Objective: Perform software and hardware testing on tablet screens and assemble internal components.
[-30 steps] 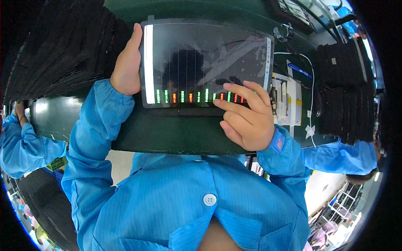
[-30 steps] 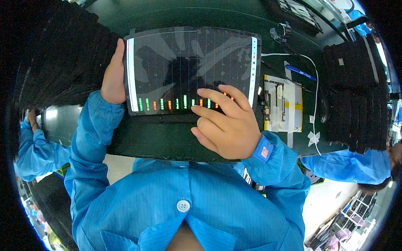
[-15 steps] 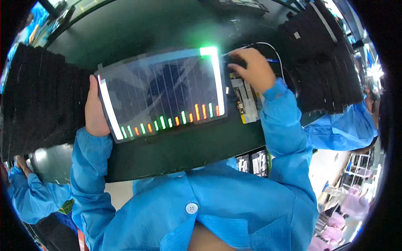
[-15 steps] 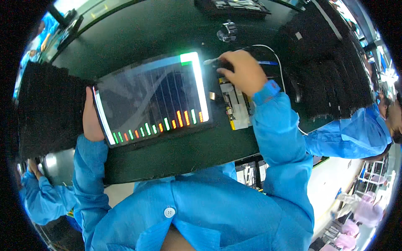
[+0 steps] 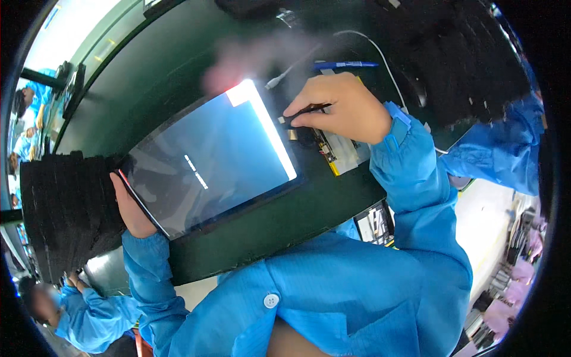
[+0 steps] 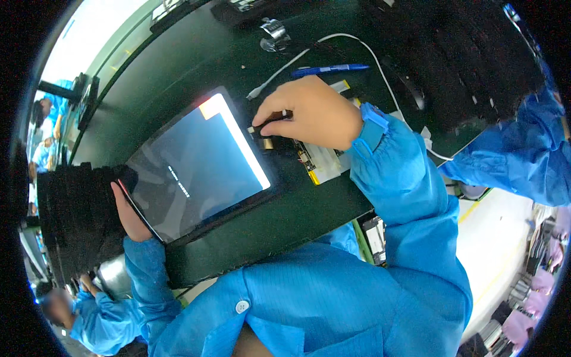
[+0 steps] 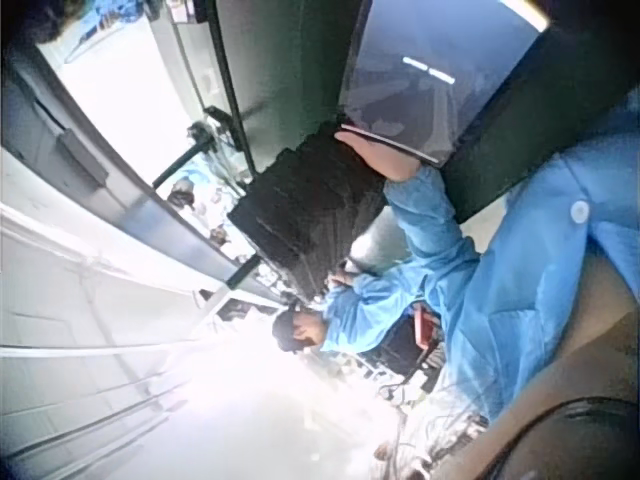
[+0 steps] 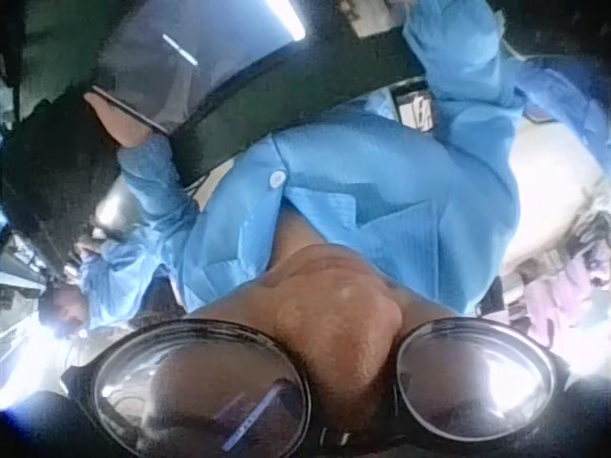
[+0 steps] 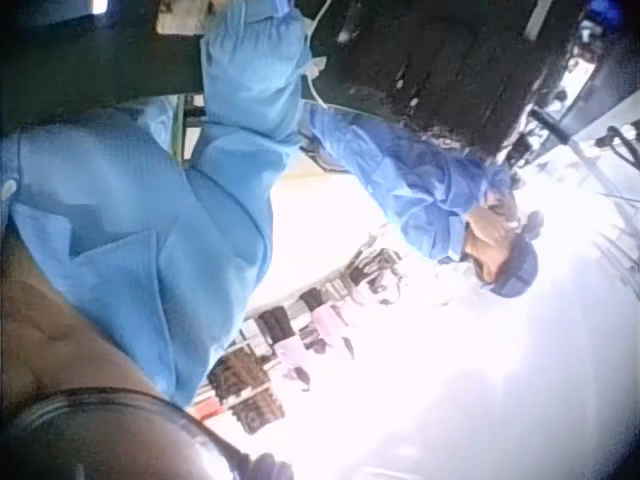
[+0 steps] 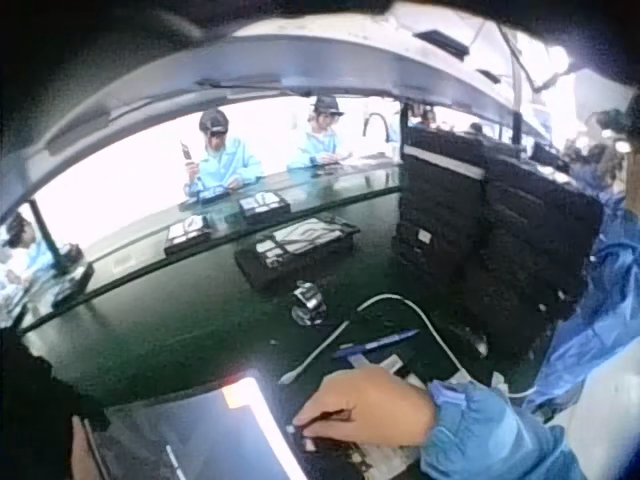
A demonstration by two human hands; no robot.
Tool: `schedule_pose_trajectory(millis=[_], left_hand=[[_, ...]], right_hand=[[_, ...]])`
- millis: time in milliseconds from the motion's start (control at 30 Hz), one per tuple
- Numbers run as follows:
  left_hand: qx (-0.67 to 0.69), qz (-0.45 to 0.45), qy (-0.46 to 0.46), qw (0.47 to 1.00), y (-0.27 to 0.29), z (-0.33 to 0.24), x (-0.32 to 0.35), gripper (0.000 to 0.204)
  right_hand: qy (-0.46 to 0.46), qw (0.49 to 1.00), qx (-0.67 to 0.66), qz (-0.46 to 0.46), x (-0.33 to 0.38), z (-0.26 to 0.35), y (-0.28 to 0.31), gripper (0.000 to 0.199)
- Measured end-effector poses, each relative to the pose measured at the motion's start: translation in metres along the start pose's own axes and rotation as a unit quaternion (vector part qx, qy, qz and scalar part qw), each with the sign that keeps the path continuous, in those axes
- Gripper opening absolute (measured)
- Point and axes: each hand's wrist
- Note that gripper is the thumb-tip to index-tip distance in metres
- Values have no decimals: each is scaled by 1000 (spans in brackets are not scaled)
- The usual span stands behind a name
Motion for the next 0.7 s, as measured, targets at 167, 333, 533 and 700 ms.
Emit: schedule_pose_trajectory(millis=[167,333,533,700], left_hand=[[1,47,-23,999,2,1,2,55],[-25,112,-40,993,1,-2,1,52],[-37,94,-44,994,4,-1,0,52],[-31,95,-39,994,-1,0,3,53]], right_hand=[[-20,999,-46,5,2,-3,0,17],[-31,998,-53,29,3,-4,2,16],[-42,997,-56,41,2,-4,2,17],[-61,994,-84,45,1,-5,1,17]])
Point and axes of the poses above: each hand's wrist, its own x-axis away from the middle knuckle, its own y-axis out of the back of the hand, z = x × y, and after that the axes turned 5 degrees about -z, right-handed
